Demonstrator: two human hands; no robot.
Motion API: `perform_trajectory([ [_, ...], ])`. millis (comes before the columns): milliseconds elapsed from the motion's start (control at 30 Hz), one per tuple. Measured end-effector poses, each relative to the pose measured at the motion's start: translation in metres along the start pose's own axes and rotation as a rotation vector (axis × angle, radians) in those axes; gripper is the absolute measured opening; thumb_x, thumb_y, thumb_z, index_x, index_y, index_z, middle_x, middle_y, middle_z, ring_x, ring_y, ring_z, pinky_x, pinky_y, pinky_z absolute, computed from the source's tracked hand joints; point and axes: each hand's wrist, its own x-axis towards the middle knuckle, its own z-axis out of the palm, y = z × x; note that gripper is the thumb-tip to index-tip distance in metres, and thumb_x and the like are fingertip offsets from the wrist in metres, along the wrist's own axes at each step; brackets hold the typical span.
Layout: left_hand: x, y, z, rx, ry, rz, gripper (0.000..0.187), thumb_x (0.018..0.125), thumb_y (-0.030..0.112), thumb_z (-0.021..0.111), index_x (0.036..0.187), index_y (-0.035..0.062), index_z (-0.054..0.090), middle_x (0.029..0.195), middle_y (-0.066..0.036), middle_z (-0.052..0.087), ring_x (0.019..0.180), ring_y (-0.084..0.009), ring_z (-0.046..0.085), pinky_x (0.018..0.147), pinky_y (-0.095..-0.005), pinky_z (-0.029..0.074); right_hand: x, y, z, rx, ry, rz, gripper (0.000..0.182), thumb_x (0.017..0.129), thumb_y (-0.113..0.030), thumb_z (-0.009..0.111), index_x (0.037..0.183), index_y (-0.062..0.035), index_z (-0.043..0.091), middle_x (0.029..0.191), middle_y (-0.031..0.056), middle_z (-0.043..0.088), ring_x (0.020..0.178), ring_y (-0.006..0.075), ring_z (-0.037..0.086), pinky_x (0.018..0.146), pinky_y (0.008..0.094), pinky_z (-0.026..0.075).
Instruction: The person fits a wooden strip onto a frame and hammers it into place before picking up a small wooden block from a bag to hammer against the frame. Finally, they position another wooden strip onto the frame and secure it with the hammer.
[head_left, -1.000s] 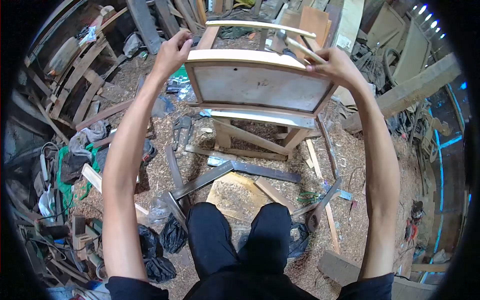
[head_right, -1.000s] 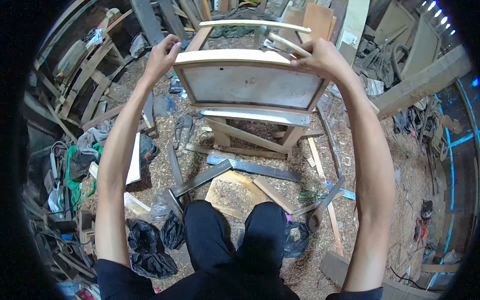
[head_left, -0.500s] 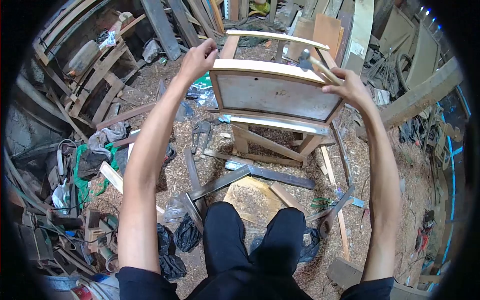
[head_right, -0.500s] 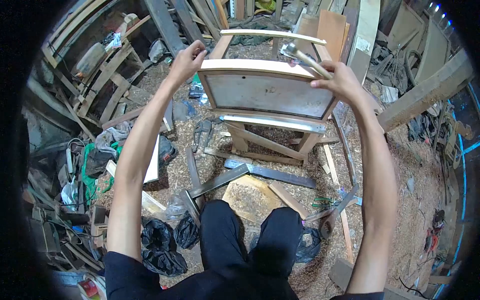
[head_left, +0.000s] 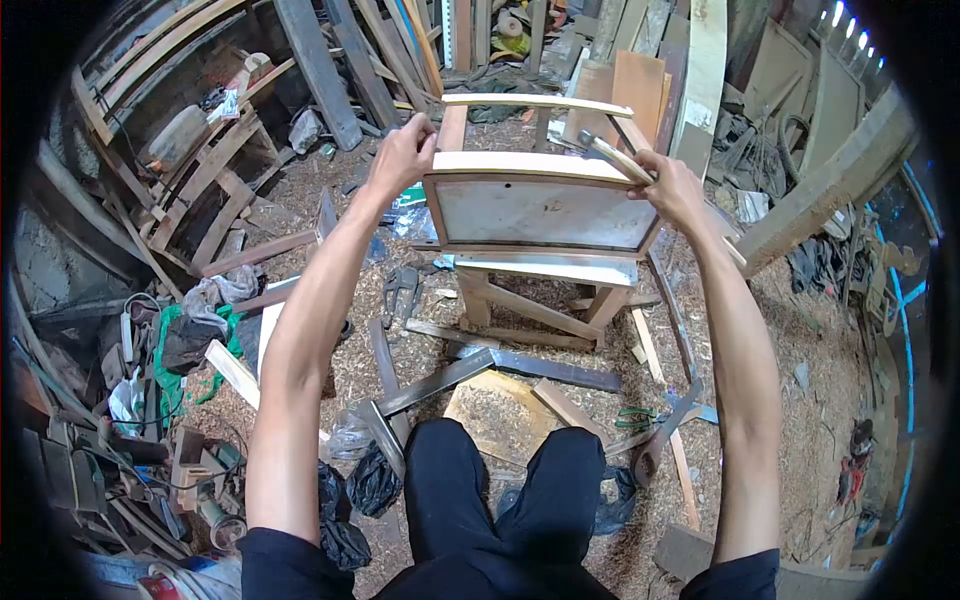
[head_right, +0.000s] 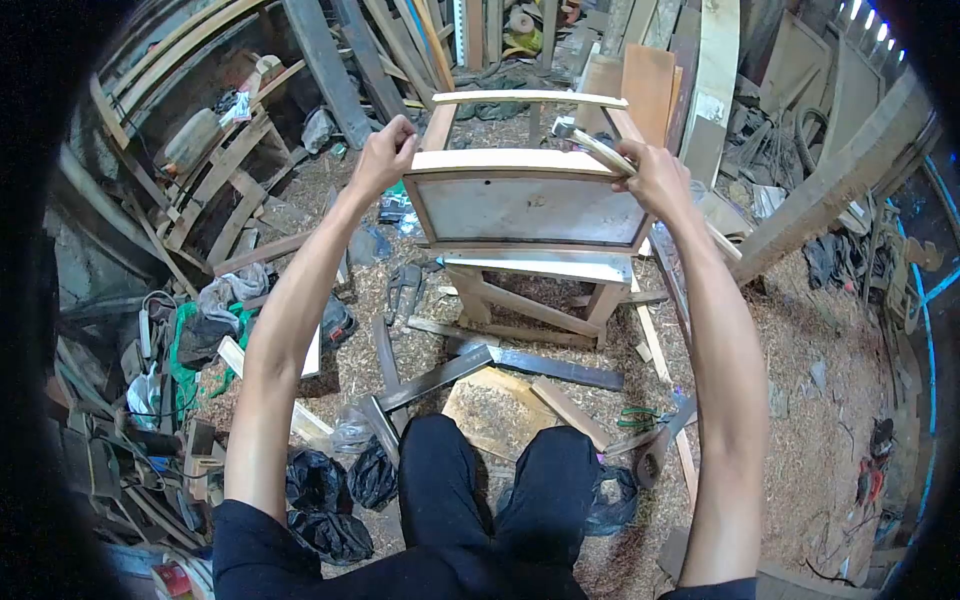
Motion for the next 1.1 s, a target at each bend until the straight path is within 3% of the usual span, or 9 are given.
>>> perform_trajectory([
  [333,-0.008,0.001,0.002,0.005,0.101,-0.018,0.016,0.087,0.020,0.058,0.089,0.0039,0.055,0.072,-0.018,0.064,0.069,-0.0374,0.064,0.059,-0.0455,0.048,0.003,0.002,0.007,-0.036,0.005,-0.050,0.035,0.071,-0.017,0.074,0.104,-0.0196,0.065,0.089,0.0170,0.068,0.088,0.0361,0.065,0.076,0.0462,0.049],
  [500,-0.004,0.006,0.003,0.089,0.121,0.018,0.014,0.087,0.018,0.056,0.087,0.0047,0.053,0.073,-0.019,0.064,0.070,-0.0392,0.063,0.059,-0.0479,0.047,0.002,-0.005,0.012,-0.036,0.117,-0.008,0.035,0.071,-0.016,0.074,0.105,-0.0183,0.065,0.090,0.0164,0.068,0.087,0.0354,0.065,0.075,0.0458,0.050],
  [700,-0.022,-0.008,0.000,-0.054,0.235,-0.075,0.014,0.087,0.018,0.058,0.090,0.0045,0.056,0.075,-0.018,0.066,0.072,-0.0360,0.065,0.059,-0.0425,0.049,0.009,-0.026,-0.003,-0.073,0.095,-0.095,0.035,0.071,-0.016,0.074,0.104,-0.0142,0.065,0.090,0.0171,0.067,0.085,0.0363,0.065,0.072,0.0458,0.049],
  [767,-0.029,-0.021,-0.003,-0.121,0.256,-0.091,0.015,0.088,0.017,0.058,0.089,0.0026,0.056,0.071,-0.016,0.066,0.063,-0.0279,0.067,0.055,-0.0364,0.048,0.006,-0.039,-0.011,-0.132,0.173,-0.184,0.033,0.071,-0.014,0.072,0.103,-0.0126,0.064,0.088,0.0166,0.068,0.083,0.0366,0.065,0.071,0.0457,0.049],
  [867,-0.036,-0.021,-0.008,-0.152,0.295,-0.085,0.015,0.088,0.017,0.059,0.088,0.0021,0.056,0.068,-0.015,0.065,0.060,-0.0247,0.066,0.054,-0.0349,0.047,-0.017,-0.056,-0.019,-0.162,0.165,-0.204,0.033,0.072,-0.012,0.071,0.104,-0.0125,0.063,0.088,0.0162,0.068,0.082,0.0358,0.065,0.070,0.0450,0.050],
  [933,-0.041,-0.018,-0.012,-0.145,0.266,-0.056,0.013,0.089,0.012,0.059,0.089,-0.0010,0.056,0.066,-0.010,0.064,0.060,-0.0104,0.059,0.053,-0.0285,0.045,-0.019,-0.050,-0.014,-0.166,0.214,-0.238,0.033,0.072,-0.009,0.069,0.104,-0.0120,0.062,0.089,0.0153,0.068,0.083,0.0345,0.066,0.070,0.0447,0.050],
  [967,-0.040,-0.011,-0.012,-0.099,0.265,-0.063,0.013,0.089,0.012,0.059,0.088,-0.0004,0.056,0.065,-0.011,0.064,0.058,-0.0109,0.059,0.052,-0.0292,0.044,-0.020,-0.041,-0.007,-0.164,0.214,-0.246,0.033,0.072,-0.009,0.069,0.104,-0.0120,0.062,0.089,0.0153,0.068,0.083,0.0345,0.066,0.070,0.0447,0.050],
  [1033,-0.034,-0.004,-0.009,-0.121,0.275,-0.025,0.013,0.087,0.016,0.059,0.087,0.0028,0.056,0.067,-0.017,0.063,0.059,-0.0278,0.065,0.053,-0.0370,0.047,-0.020,-0.032,-0.002,-0.142,0.238,-0.216,0.031,0.072,-0.012,0.071,0.103,-0.0113,0.062,0.084,0.0157,0.068,0.080,0.0341,0.066,0.069,0.0456,0.050],
  [1100,-0.026,0.005,-0.006,-0.094,0.248,-0.035,0.014,0.087,0.017,0.060,0.088,0.0032,0.055,0.066,-0.017,0.063,0.060,-0.0312,0.064,0.053,-0.0386,0.047,-0.026,-0.021,0.000,-0.147,0.211,-0.187,0.032,0.073,-0.010,0.069,0.104,-0.0115,0.061,0.085,0.0163,0.068,0.081,0.0342,0.066,0.069,0.0459,0.050],
])
